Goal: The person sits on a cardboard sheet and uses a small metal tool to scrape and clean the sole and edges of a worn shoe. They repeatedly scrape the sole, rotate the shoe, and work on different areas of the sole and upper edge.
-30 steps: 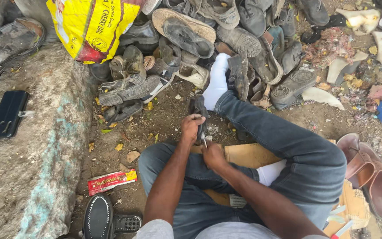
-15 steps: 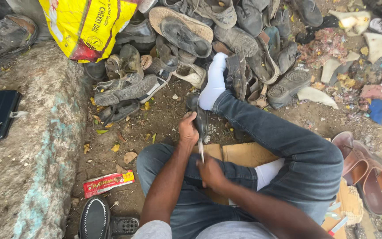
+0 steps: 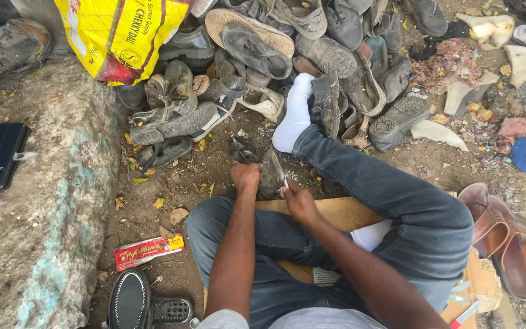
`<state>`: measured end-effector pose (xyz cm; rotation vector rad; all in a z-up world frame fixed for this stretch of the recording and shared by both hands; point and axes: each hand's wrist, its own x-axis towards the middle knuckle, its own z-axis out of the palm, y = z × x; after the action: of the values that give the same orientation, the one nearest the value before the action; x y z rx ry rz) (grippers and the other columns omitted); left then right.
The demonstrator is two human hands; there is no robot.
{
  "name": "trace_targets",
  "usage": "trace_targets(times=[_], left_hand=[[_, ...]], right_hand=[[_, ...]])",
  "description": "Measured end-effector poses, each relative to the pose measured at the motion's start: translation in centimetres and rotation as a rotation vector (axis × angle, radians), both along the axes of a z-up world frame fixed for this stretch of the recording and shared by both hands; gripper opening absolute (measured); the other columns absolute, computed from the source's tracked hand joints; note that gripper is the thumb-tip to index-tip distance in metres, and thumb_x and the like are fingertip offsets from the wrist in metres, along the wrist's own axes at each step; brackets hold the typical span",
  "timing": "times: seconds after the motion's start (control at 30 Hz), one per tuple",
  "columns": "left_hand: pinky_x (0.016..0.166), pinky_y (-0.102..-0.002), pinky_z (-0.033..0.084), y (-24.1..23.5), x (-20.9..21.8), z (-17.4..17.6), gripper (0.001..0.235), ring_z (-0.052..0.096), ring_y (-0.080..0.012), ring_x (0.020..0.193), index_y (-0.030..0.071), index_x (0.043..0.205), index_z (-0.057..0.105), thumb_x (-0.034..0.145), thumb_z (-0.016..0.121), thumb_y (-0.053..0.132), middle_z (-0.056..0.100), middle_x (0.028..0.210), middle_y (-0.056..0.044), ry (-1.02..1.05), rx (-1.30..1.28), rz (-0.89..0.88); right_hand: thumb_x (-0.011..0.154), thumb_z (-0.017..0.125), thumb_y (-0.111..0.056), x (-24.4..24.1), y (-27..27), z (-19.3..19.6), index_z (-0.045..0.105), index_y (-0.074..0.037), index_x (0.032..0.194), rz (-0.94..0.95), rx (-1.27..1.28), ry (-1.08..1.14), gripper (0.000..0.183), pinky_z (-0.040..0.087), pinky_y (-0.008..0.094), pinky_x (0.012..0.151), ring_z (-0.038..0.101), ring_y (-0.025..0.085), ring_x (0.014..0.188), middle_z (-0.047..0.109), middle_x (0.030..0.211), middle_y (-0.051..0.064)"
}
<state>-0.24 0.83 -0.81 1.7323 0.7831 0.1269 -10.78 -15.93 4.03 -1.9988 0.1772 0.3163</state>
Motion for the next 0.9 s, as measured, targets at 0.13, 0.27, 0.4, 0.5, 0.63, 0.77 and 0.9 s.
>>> trace_targets(times=[0.13, 0.27, 0.4, 0.5, 0.63, 0.77, 0.9], left_hand=[[0.083, -0.046, 0.059, 0.8, 0.3, -0.4, 0.036, 0.074, -0.0436, 0.094, -0.009, 0.099, 0.064, 0.071, 0.076, 0.01, 0.071, 0.098, -0.032, 0.152, 0.39, -0.156], [0.084, -0.045, 0.06, 0.5, -0.3, 0.3, 0.038, 0.075, -0.0429, 0.093, -0.008, 0.102, 0.062, 0.071, 0.074, 0.01, 0.073, 0.098, -0.03, 0.151, 0.417, -0.192], [0.084, -0.046, 0.059, 0.4, -0.5, 1.0, 0.044, 0.073, -0.0446, 0.093, -0.007, 0.107, 0.06, 0.069, 0.075, 0.008, 0.072, 0.098, -0.031, 0.153, 0.421, -0.163], [0.083, -0.045, 0.06, 0.5, -0.3, 1.2, 0.044, 0.074, -0.0435, 0.094, -0.007, 0.108, 0.06, 0.069, 0.074, 0.007, 0.072, 0.098, -0.03, 0.125, 0.418, -0.141], [0.083, -0.045, 0.06, 0.3, -0.6, 1.1, 0.042, 0.074, -0.0435, 0.092, -0.008, 0.108, 0.06, 0.071, 0.072, 0.007, 0.072, 0.098, -0.03, 0.134, 0.445, -0.144], [0.079, -0.046, 0.06, -0.2, -1.6, 1.7, 0.043, 0.075, -0.0432, 0.085, -0.008, 0.109, 0.058, 0.068, 0.069, 0.003, 0.073, 0.093, -0.028, -0.033, 0.33, -0.097], [0.078, -0.048, 0.058, -0.5, -2.4, 2.2, 0.04, 0.073, -0.0443, 0.085, -0.008, 0.104, 0.06, 0.069, 0.074, 0.005, 0.072, 0.093, -0.028, -0.028, 0.37, -0.084]], right_hand=[[0.1, 0.059, -0.028, 4.6, -0.6, -1.7, 0.057, -0.008, 0.142, 0.235, -0.183, -0.191, 0.047, 0.051, 0.051, 0.093, 0.065, 0.045, 0.112, 0.068, 0.119, 0.027], [0.099, 0.052, -0.03, 7.1, 1.7, -0.9, 0.058, -0.013, 0.142, 0.305, -0.324, 0.052, 0.047, 0.048, 0.054, 0.097, 0.064, 0.046, 0.111, 0.07, 0.112, 0.029], [0.095, 0.054, -0.027, 8.1, 3.8, 1.0, 0.056, -0.012, 0.14, 0.244, -0.319, 0.004, 0.048, 0.047, 0.057, 0.094, 0.063, 0.05, 0.107, 0.067, 0.11, 0.032], [0.097, 0.05, -0.026, 7.9, 4.2, 1.9, 0.052, -0.009, 0.142, 0.264, -0.32, 0.023, 0.048, 0.047, 0.058, 0.093, 0.064, 0.052, 0.103, 0.068, 0.105, 0.034], [0.097, 0.051, -0.025, 5.4, 3.3, 2.3, 0.052, -0.008, 0.143, 0.269, -0.313, 0.032, 0.049, 0.047, 0.057, 0.094, 0.064, 0.052, 0.103, 0.068, 0.102, 0.035], [0.098, 0.055, -0.022, 2.4, 1.5, 1.9, 0.063, -0.003, 0.129, 0.225, -0.066, -0.013, 0.037, 0.051, 0.053, 0.09, 0.068, 0.049, 0.102, 0.071, 0.104, 0.03], [0.096, 0.058, -0.019, 2.8, 0.9, -0.1, 0.061, -0.004, 0.132, 0.223, -0.086, -0.008, 0.039, 0.05, 0.053, 0.087, 0.067, 0.049, 0.098, 0.068, 0.101, 0.032]])
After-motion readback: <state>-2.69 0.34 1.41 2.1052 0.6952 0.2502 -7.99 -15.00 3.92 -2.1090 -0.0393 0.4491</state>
